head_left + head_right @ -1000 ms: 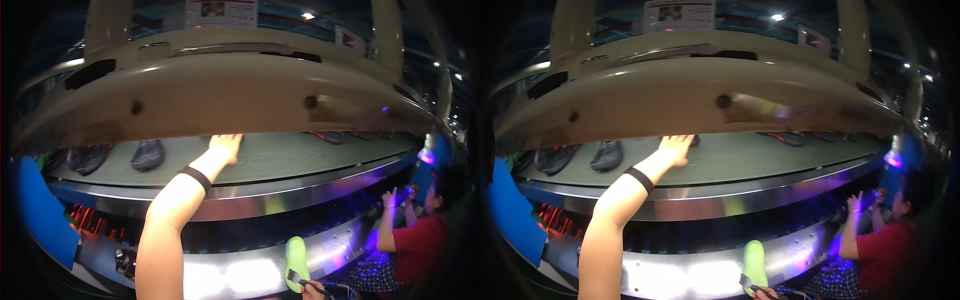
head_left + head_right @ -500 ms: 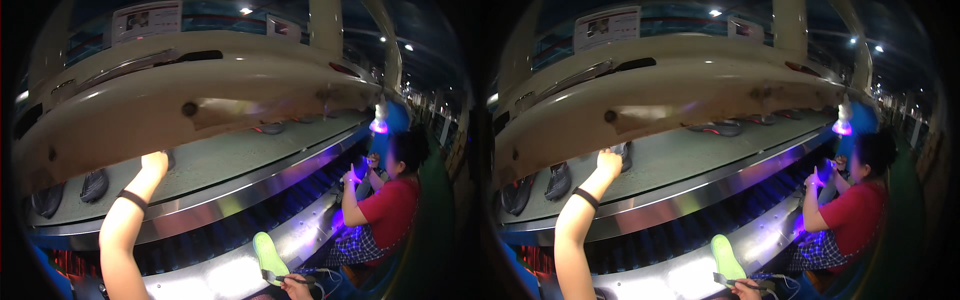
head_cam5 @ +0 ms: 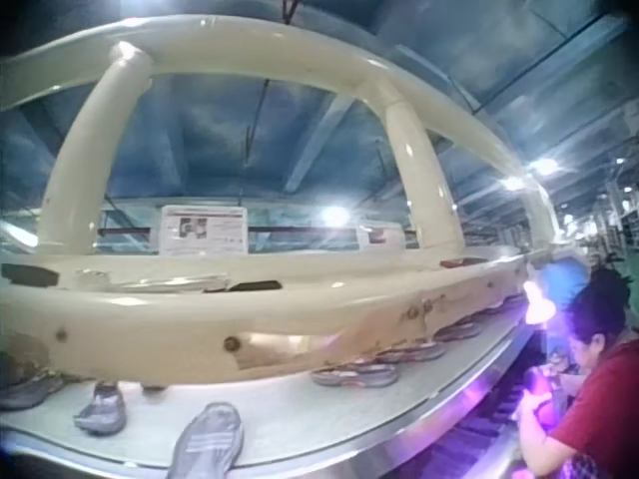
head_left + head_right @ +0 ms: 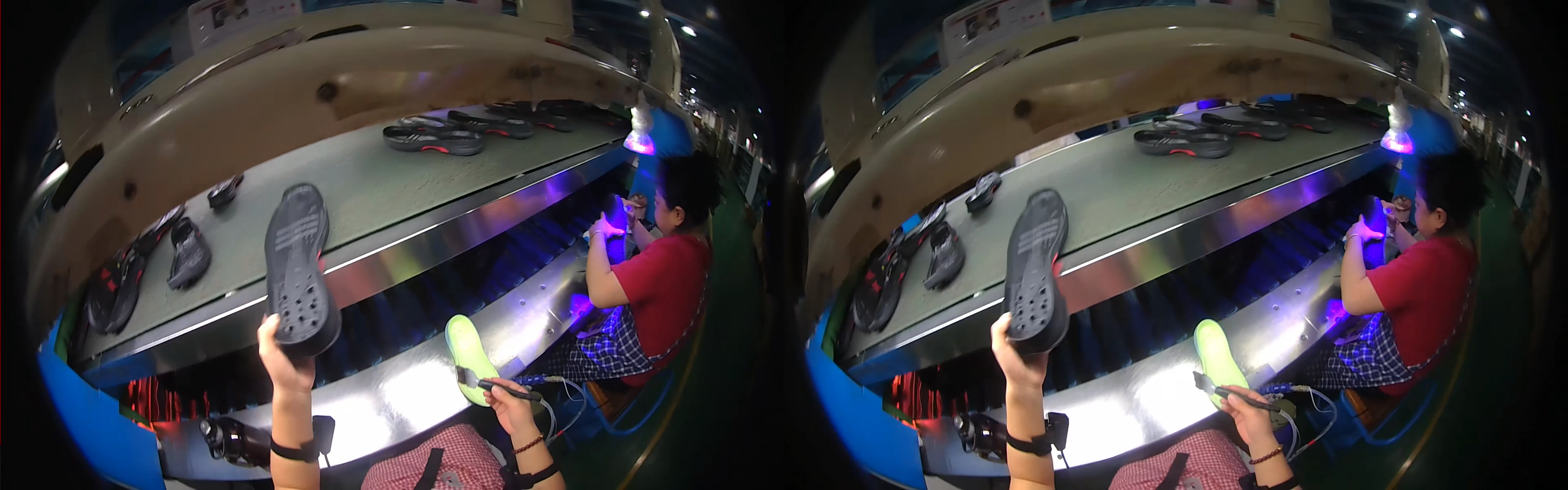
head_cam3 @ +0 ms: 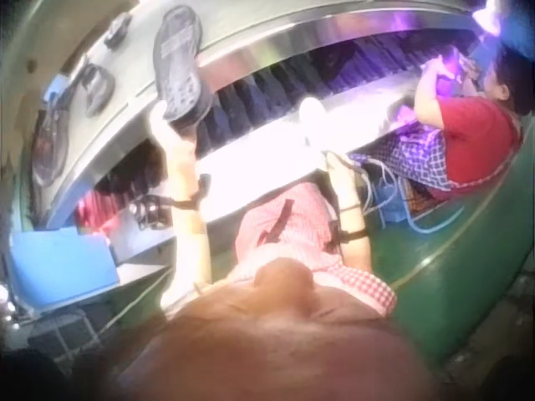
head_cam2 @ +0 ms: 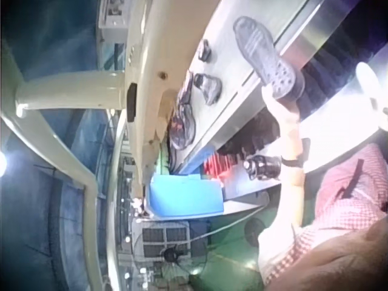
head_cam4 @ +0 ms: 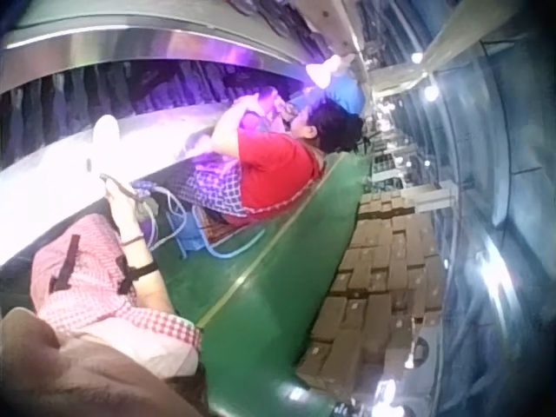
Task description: The recorder picks up shoe soles from a conveyor and applies adhesive using a brush.
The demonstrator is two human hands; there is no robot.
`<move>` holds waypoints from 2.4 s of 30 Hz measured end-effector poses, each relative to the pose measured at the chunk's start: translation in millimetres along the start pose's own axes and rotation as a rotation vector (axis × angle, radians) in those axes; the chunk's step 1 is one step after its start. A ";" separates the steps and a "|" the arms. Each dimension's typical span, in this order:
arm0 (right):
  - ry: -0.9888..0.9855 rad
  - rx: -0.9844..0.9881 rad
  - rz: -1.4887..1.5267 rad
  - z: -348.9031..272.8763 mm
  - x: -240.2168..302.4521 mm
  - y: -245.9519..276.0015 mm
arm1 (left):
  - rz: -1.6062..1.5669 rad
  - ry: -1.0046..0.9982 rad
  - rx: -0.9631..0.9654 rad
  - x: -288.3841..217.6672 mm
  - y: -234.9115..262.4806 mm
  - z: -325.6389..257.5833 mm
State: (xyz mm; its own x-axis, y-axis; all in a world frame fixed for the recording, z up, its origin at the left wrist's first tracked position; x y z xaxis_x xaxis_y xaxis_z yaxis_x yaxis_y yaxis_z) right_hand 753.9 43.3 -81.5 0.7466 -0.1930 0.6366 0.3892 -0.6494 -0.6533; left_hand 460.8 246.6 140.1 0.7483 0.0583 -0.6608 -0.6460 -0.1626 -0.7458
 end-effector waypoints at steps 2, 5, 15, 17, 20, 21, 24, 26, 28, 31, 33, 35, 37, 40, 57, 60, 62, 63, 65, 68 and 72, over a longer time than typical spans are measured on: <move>-0.024 -0.022 0.000 -1.3 -1.0 1.1 | -0.092 0.341 0.315 4.8 8.2 0.2; 0.055 0.077 0.049 -9.7 6.0 1.7 | 0.068 0.179 0.213 -3.3 41.4 -6.3; 0.116 0.205 -0.023 -40.8 19.3 -25.8 | 0.454 0.691 0.462 87.6 163.2 -108.8; 0.079 0.310 -0.027 -52.9 10.2 -44.9 | 0.239 0.811 0.430 102.7 177.8 -122.5; 0.009 0.420 -0.028 -71.9 -6.1 -69.7 | 0.090 0.811 0.390 119.4 194.1 -136.8; -0.023 0.433 -0.037 -75.5 -11.6 -76.1 | 0.068 0.784 0.379 123.0 198.0 -139.8; -0.090 0.431 -0.158 -78.9 -31.6 -90.4 | 0.149 0.681 0.350 127.9 205.5 -142.2; -0.105 0.424 -0.259 -74.3 -43.7 -97.6 | 0.169 0.690 0.357 126.5 203.4 -144.5; -0.119 0.425 -0.305 -69.5 -52.8 -103.0 | 0.184 0.660 0.382 121.5 196.1 -149.0; -0.111 0.451 -0.323 -64.3 -61.3 -109.9 | -0.027 0.663 0.290 115.1 183.0 -153.9; -0.108 0.452 -0.372 -61.1 -66.5 -113.3 | -0.091 0.627 0.236 113.4 177.4 -154.2; -0.098 0.467 -0.385 -57.8 -70.4 -117.6 | -0.027 0.552 0.204 113.7 176.5 -151.5; -0.097 0.478 -0.392 -53.9 -74.2 -121.5 | -0.003 0.534 0.281 116.4 175.0 -150.3; -0.082 0.472 -0.372 -48.1 -76.8 -125.9 | 0.049 0.504 0.222 121.9 181.7 -147.9; 0.063 0.423 -0.412 -45.3 -68.1 -150.6 | -0.174 0.624 0.305 119.6 158.0 -153.9; 0.159 0.434 -0.492 -53.7 -68.7 -156.2 | -0.142 0.580 0.214 125.3 164.2 -148.4; 0.270 0.440 -0.537 -61.6 -70.6 -158.6 | 0.025 0.469 0.021 132.9 177.9 -143.2; 0.379 0.448 -0.620 -66.9 -71.7 -159.0 | 0.085 0.449 -0.020 138.3 183.2 -142.3; 0.620 0.496 -0.690 -79.0 -73.1 -159.2 | 0.170 0.375 -0.064 148.8 191.9 -139.7; 0.907 0.591 -0.741 -94.2 -74.4 -152.5 | 0.177 0.315 -0.091 158.3 201.3 -134.2; 0.923 0.744 -0.819 -110.3 -75.9 -127.6 | 0.136 0.385 -0.146 145.4 206.5 -121.3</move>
State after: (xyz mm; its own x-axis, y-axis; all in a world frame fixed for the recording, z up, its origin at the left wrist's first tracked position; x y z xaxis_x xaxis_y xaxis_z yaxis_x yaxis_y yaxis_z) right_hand 588.0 59.7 -1.3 -0.3177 -0.5463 0.7750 0.9305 -0.3368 0.1440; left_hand 454.4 102.1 -99.8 0.6772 -0.3405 -0.6522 -0.7353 -0.2828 -0.6159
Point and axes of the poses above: each hand's wrist, its own z-axis towards the middle knuckle, its own y-axis out of the back of the hand, x = y × z, the point moved 4 cm from there along z, towards the middle knuckle, and after that the axes turned 15 degrees about -x, right-handed, at the moved point
